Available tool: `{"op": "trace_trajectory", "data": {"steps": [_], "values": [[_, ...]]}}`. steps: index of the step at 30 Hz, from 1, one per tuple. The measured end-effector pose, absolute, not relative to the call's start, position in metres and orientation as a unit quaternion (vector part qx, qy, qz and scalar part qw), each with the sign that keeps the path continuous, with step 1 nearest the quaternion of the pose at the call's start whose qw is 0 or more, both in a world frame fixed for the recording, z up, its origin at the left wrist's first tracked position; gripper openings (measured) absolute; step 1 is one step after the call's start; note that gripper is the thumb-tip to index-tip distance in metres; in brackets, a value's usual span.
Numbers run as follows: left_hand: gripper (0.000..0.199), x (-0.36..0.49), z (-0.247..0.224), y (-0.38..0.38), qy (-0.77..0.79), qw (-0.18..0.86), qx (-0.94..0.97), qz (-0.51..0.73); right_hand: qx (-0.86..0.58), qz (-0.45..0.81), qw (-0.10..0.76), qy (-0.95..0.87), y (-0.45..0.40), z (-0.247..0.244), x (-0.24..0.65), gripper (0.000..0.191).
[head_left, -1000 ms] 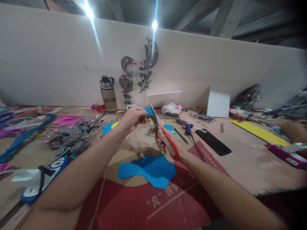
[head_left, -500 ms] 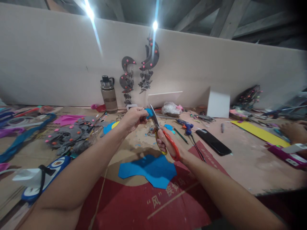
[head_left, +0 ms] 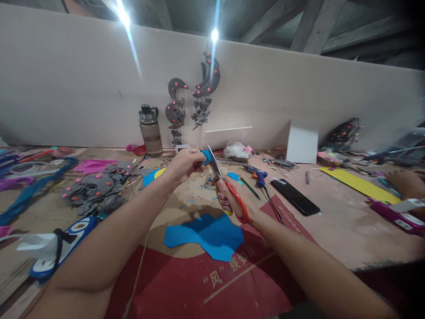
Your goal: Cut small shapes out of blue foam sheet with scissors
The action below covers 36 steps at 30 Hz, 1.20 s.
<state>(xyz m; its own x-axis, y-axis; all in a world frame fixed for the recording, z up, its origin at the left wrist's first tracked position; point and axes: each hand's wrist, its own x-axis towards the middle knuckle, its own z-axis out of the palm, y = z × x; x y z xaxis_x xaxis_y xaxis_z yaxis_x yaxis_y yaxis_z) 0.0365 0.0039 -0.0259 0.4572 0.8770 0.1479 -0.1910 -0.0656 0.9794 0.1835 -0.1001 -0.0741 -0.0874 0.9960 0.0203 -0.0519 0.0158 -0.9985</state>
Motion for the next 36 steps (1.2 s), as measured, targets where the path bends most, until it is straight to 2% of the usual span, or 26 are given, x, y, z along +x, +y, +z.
{"op": "trace_trajectory", "data": {"steps": [5, 13, 36], "values": [[0.01, 0.0357, -0.0249, 0.0029, 0.284, 0.627, 0.587, 0.426, -0.452, 0.525, 0.499, -0.521, -0.1, -0.0735, 0.1846, 0.043], [0.022, 0.0367, -0.0249, 0.0025, 0.277, 0.638, 0.564, 0.444, -0.454, 0.504, 0.509, -0.53, -0.1006, -0.0739, 0.185, 0.046], [0.028, 0.0346, -0.0258, 0.0008, 0.291, 0.615, 0.606, 0.412, -0.446, 0.53, 0.52, -0.501, -0.1027, -0.0729, 0.1851, 0.048]]}}
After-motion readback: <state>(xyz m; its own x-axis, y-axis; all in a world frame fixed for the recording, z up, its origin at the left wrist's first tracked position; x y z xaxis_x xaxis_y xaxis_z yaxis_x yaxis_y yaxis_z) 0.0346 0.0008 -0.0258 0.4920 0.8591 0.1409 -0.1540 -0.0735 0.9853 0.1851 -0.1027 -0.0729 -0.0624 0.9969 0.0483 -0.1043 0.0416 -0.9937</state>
